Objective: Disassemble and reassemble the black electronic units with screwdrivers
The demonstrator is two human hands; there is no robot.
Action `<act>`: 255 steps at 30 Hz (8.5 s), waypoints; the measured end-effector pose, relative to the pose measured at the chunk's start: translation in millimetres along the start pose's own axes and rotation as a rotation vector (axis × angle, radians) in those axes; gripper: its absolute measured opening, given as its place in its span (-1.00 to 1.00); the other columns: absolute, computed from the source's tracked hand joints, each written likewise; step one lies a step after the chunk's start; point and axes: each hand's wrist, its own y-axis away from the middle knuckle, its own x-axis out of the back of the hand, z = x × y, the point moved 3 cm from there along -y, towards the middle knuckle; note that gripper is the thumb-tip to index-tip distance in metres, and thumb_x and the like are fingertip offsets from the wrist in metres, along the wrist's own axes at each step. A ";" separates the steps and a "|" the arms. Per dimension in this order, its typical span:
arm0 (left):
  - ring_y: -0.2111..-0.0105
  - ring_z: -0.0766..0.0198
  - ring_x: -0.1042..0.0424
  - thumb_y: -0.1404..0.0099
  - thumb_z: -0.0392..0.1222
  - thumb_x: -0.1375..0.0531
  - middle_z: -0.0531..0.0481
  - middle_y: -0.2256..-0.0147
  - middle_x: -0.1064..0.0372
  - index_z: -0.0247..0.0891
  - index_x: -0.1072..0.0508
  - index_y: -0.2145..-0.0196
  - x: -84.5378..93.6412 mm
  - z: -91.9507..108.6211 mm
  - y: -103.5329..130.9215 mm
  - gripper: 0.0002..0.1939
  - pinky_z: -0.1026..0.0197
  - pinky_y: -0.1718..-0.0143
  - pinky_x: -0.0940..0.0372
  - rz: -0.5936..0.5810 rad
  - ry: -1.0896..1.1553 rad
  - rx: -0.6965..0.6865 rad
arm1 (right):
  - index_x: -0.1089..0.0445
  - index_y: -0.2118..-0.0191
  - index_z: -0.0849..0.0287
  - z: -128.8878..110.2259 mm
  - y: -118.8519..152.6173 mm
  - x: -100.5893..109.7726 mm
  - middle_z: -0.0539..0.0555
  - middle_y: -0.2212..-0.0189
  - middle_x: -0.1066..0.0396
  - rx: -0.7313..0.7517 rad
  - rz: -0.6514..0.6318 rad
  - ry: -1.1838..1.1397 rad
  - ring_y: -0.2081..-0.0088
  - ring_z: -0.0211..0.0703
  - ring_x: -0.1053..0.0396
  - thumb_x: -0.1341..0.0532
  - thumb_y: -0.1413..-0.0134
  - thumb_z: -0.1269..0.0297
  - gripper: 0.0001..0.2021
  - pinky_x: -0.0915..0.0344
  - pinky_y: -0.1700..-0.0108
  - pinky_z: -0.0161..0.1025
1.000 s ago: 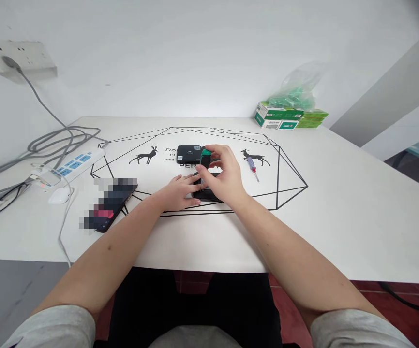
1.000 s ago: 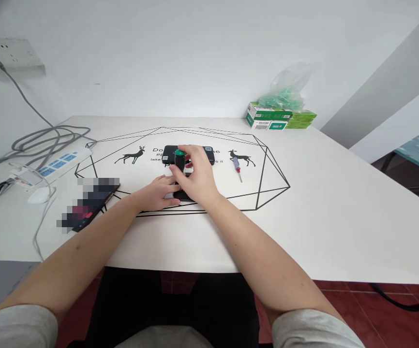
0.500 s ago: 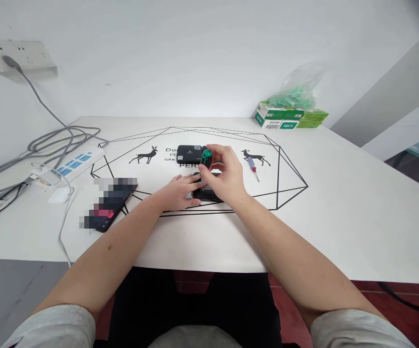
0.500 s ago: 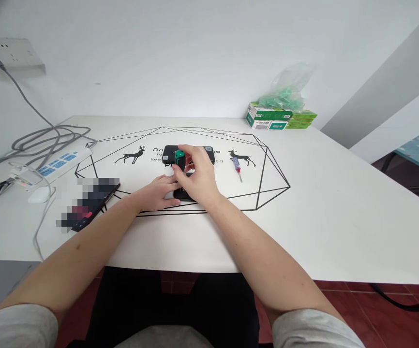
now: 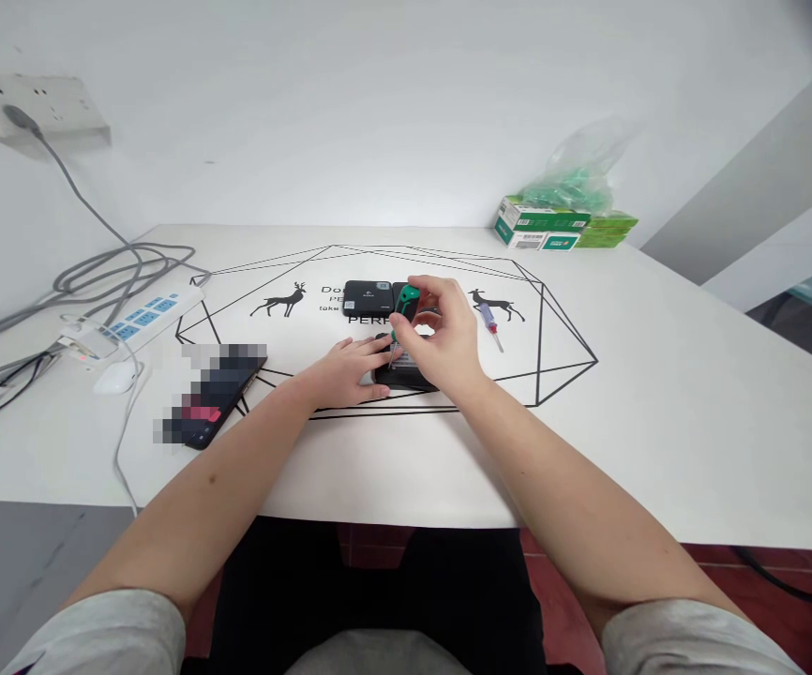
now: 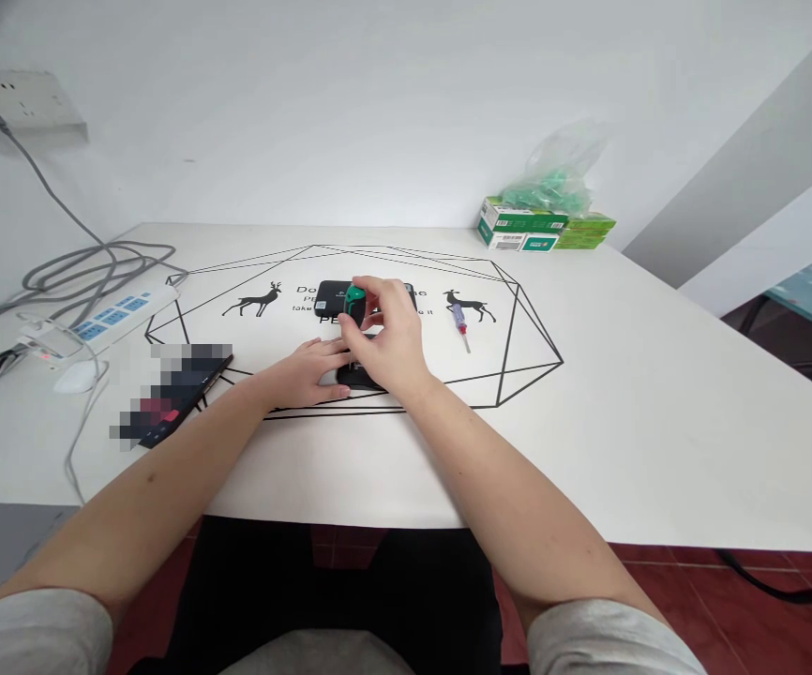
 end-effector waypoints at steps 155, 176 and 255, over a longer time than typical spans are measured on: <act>-0.55 -0.33 -0.06 -0.63 0.22 -0.15 -0.15 -0.61 0.08 0.11 -0.15 -0.58 -1.5 -1.9 -0.6 -0.31 -0.55 -0.48 0.01 0.006 -0.070 -0.021 | -0.27 -0.32 -0.03 6.2 2.9 -4.5 0.19 -0.17 -0.49 -0.076 -0.143 -0.007 -0.04 0.08 -0.53 -0.20 -0.32 0.22 -0.52 -0.67 0.08 0.09; -0.56 -0.32 0.00 -0.60 0.24 -0.17 -0.12 -0.63 0.19 0.10 -0.12 -0.59 -0.6 -0.7 -1.1 -0.27 -0.57 -0.49 0.08 -0.015 -0.026 -0.006 | -0.33 -0.23 -0.03 2.4 1.3 -2.4 0.12 0.00 -0.50 -0.018 -0.077 0.070 0.12 -0.03 -0.52 -0.31 -0.28 0.20 -0.56 -0.64 0.21 0.00; -0.55 -0.27 -0.07 -0.64 0.27 -0.12 -0.22 -0.61 0.09 0.12 -0.19 -0.57 -15.7 -20.1 -3.2 -0.34 -0.57 -0.48 0.06 0.013 -0.087 -0.010 | -0.32 -0.36 -0.07 6.6 6.2 -7.9 0.19 -0.23 -0.50 -0.040 -0.077 -0.096 -0.17 0.08 -0.53 -0.06 -0.51 0.15 -0.59 -0.57 -0.20 0.18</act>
